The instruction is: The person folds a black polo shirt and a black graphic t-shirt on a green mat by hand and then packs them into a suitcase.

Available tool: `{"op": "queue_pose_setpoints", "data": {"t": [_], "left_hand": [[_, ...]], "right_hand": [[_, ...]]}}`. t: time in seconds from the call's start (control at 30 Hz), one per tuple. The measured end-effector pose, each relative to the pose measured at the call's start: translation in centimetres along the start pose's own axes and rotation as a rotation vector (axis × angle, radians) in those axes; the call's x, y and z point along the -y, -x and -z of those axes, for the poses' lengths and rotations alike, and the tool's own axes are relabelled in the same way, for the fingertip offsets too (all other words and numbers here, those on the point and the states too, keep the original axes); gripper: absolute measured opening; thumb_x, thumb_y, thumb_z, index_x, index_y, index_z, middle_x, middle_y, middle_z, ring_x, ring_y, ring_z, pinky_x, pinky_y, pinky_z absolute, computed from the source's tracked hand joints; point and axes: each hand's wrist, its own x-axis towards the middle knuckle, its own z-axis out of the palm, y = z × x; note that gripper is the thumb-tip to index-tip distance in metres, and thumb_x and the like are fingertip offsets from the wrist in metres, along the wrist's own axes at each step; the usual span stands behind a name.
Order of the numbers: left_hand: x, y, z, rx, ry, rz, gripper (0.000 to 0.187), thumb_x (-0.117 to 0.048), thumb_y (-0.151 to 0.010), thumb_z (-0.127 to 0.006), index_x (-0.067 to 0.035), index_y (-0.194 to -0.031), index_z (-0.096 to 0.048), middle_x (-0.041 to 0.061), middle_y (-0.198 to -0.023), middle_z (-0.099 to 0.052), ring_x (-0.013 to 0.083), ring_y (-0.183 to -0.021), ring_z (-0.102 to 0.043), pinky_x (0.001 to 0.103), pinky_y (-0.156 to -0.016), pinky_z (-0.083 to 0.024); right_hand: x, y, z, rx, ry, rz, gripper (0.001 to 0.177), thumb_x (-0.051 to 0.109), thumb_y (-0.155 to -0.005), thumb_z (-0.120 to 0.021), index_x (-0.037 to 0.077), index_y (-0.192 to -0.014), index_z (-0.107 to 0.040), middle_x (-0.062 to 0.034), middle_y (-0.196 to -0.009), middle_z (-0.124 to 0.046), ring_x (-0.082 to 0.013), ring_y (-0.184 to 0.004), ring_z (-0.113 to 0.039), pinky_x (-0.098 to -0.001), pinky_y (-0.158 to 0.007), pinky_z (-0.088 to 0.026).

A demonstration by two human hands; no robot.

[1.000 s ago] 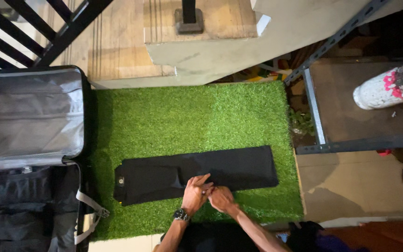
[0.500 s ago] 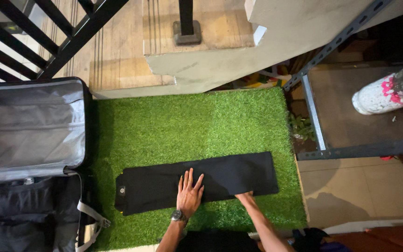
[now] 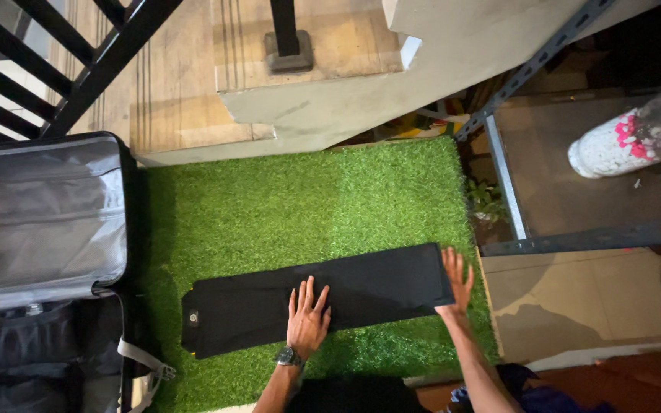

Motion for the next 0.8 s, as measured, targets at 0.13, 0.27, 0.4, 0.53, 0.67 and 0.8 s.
{"op": "queue_pose_setpoints", "data": {"t": [0.13, 0.27, 0.4, 0.53, 0.67, 0.8], "left_hand": [[-1.3, 0.0, -0.6, 0.087, 0.033, -0.037, 0.057, -0.028, -0.095, -0.059, -0.018, -0.15, -0.045, 0.021, -0.163, -0.022, 0.0385, -0.149, -0.024, 0.056, -0.12, -0.017], [-2.7, 0.5, -1.0, 0.115, 0.086, -0.1, 0.055, -0.026, -0.095, -0.06, -0.018, -0.149, -0.049, 0.021, -0.163, -0.024, 0.0387, -0.149, -0.025, 0.057, -0.12, -0.017], [-3.5, 1.0, -1.2, 0.089, 0.145, -0.155, 0.049, -0.024, -0.095, -0.06, -0.018, -0.143, -0.059, 0.022, -0.163, -0.025, 0.0398, -0.148, -0.027, 0.057, -0.119, -0.018], [-3.3, 1.1, -0.7, 0.147, 0.205, -0.132, 0.04, -0.021, -0.092, -0.062, -0.02, -0.131, -0.068, 0.021, -0.162, -0.027, 0.0389, -0.148, -0.028, 0.056, -0.12, -0.017], [-3.1, 1.1, -0.8, 0.19, 0.263, -0.069, 0.04, -0.019, -0.089, -0.065, -0.018, -0.128, -0.07, 0.019, -0.161, -0.033, 0.0358, -0.149, -0.029, 0.055, -0.122, -0.016], [-2.9, 1.1, -0.9, 0.112, 0.372, -0.06, 0.038, -0.021, -0.094, -0.066, -0.015, -0.131, -0.069, 0.019, -0.155, -0.045, 0.0377, -0.146, -0.039, 0.056, -0.12, -0.022]], "right_hand": [[-2.6, 1.0, 1.4, -0.131, -0.151, -0.271, 0.044, 0.008, -0.09, -0.061, 0.015, -0.134, -0.067, -0.0065, -0.14, -0.069, -0.0193, -0.129, -0.059, -0.0517, -0.118, -0.034], [-2.0, 0.2, 1.2, 0.086, -0.6, -0.607, 0.038, 0.032, -0.098, -0.069, 0.005, -0.125, -0.068, -0.0098, -0.099, -0.074, -0.0199, -0.076, -0.068, -0.0394, -0.066, -0.057], [-0.5, 0.1, 0.4, 0.36, -0.368, -0.544, 0.06, 0.059, -0.087, -0.073, 0.008, -0.12, -0.07, -0.0084, -0.081, -0.072, -0.0195, -0.059, -0.059, -0.0321, -0.05, -0.044], [-0.4, -1.0, 0.0, 0.585, -0.408, -0.627, 0.063, 0.064, -0.088, -0.067, 0.007, -0.112, -0.077, -0.0067, -0.088, -0.068, -0.0164, -0.064, -0.055, -0.033, -0.055, -0.043], [-1.3, -1.9, 1.0, 0.76, -0.692, -0.698, 0.056, 0.052, -0.087, -0.071, 0.011, -0.125, -0.076, -0.013, -0.098, -0.076, -0.0216, -0.08, -0.065, -0.0392, -0.076, -0.053], [0.0, -2.5, 4.8, 0.663, -1.084, -0.673, 0.067, 0.039, -0.078, -0.076, 0.013, -0.137, -0.06, -0.0102, -0.117, -0.071, -0.0235, -0.106, -0.064, -0.041, -0.094, -0.051]]}}
